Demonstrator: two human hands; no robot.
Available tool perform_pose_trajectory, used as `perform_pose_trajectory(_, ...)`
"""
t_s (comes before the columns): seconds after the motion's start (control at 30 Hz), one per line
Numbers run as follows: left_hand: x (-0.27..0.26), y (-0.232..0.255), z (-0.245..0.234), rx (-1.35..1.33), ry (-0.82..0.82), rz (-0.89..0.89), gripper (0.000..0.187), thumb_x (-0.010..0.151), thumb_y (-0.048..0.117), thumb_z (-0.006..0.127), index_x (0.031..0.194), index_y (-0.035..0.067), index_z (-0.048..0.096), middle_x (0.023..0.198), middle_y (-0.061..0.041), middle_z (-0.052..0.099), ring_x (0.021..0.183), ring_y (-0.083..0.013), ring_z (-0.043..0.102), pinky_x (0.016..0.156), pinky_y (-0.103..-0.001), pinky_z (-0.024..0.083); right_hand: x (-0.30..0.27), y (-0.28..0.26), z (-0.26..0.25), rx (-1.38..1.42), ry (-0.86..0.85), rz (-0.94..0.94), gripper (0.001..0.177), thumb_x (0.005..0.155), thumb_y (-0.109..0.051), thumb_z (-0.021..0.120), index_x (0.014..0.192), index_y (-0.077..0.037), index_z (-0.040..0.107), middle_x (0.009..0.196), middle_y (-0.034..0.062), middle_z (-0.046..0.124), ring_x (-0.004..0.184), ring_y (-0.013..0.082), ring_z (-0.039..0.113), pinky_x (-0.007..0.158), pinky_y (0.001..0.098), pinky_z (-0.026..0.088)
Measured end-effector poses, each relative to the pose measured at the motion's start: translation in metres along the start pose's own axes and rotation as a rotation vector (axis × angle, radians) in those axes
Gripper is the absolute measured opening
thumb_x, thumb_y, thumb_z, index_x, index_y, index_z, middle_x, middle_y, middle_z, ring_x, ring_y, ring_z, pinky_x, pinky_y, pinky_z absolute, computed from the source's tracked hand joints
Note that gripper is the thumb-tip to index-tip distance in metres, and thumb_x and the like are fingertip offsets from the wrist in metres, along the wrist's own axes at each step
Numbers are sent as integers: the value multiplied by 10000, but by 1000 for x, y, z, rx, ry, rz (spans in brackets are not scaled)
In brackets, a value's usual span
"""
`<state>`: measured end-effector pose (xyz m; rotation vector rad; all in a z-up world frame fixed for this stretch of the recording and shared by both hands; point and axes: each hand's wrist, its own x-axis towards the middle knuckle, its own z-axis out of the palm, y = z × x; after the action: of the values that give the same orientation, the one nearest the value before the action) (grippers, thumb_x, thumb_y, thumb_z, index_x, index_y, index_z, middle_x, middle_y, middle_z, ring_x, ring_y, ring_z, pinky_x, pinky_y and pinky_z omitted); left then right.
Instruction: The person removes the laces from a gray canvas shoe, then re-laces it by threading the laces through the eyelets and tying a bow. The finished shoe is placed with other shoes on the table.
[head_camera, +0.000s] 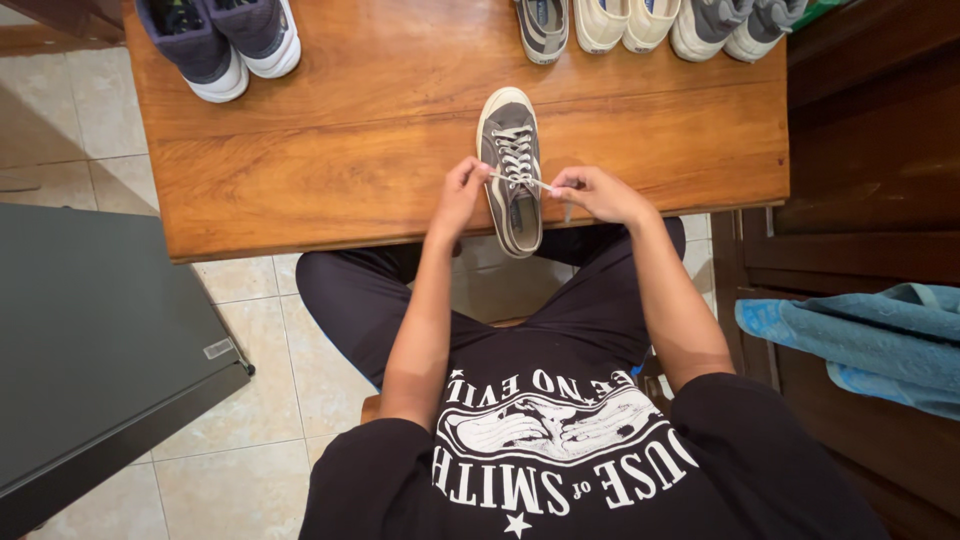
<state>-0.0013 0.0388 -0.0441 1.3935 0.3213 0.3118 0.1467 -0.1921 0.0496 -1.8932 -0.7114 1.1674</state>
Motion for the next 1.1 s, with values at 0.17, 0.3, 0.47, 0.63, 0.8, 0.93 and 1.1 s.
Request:
perform_pose_trajectory(0.17,7,-31,26,-455,-32,-29,206,1064,205,510,930,63,575,992,-56,726,893,-112,640,848,-281,522,7,-6,8,164,-1,-199,177,997,-148,681,1118,-30,730,1045,17,742,997,103,653,939,289,516)
perform_pose_trajectory(0.3,10,-27,41,-438,-66,39,213,1109,216,526,944,82,544,861,-7,623,822,-94,584,795,-259,500,17,-14,19,113,87,-425,193,999,-125,668,1139,-6,730,1193,31,695,1097,120,629,996,302,491)
perform_pose_trajectory(0.47,6,-5,45,-197,-32,-50,219,1093,224,540,940,67,553,758,25,543,703,-71,495,638,-249,426,25,-17,34,99,266,-287,188,981,-138,728,1121,-14,737,1052,51,758,1000,112,664,927,287,533)
perform_pose_trajectory(0.63,-1,7,45,-18,-31,3,199,1068,217,547,1045,42,639,747,18,567,715,-63,528,668,-242,453,27,-16,41,57,441,-328,173,942,-111,755,1076,-6,725,1026,49,775,993,117,710,908,282,549)
perform_pose_trajectory(0.8,-1,-2,48,-141,-28,22,191,1087,184,534,1108,21,632,845,6,611,782,-73,570,732,-247,493,29,-12,42,173,457,-266,220,888,-83,783,1071,-15,682,1013,56,757,981,96,717,877,265,548)
perform_pose_trajectory(0.93,-2,-5,50,-209,-23,3,175,1075,129,537,1144,3,638,904,-9,645,815,-83,600,770,-248,523,32,-5,40,178,466,-251,253,856,-65,819,1069,-11,694,995,57,775,954,103,714,872,258,548)
perform_pose_trajectory(1.1,-3,-1,48,-259,9,4,135,1050,92,553,1125,7,626,969,-25,681,830,-92,620,756,-260,539,35,2,38,188,447,-280,279,835,-62,839,1066,-7,693,987,62,776,955,115,731,867,255,558)
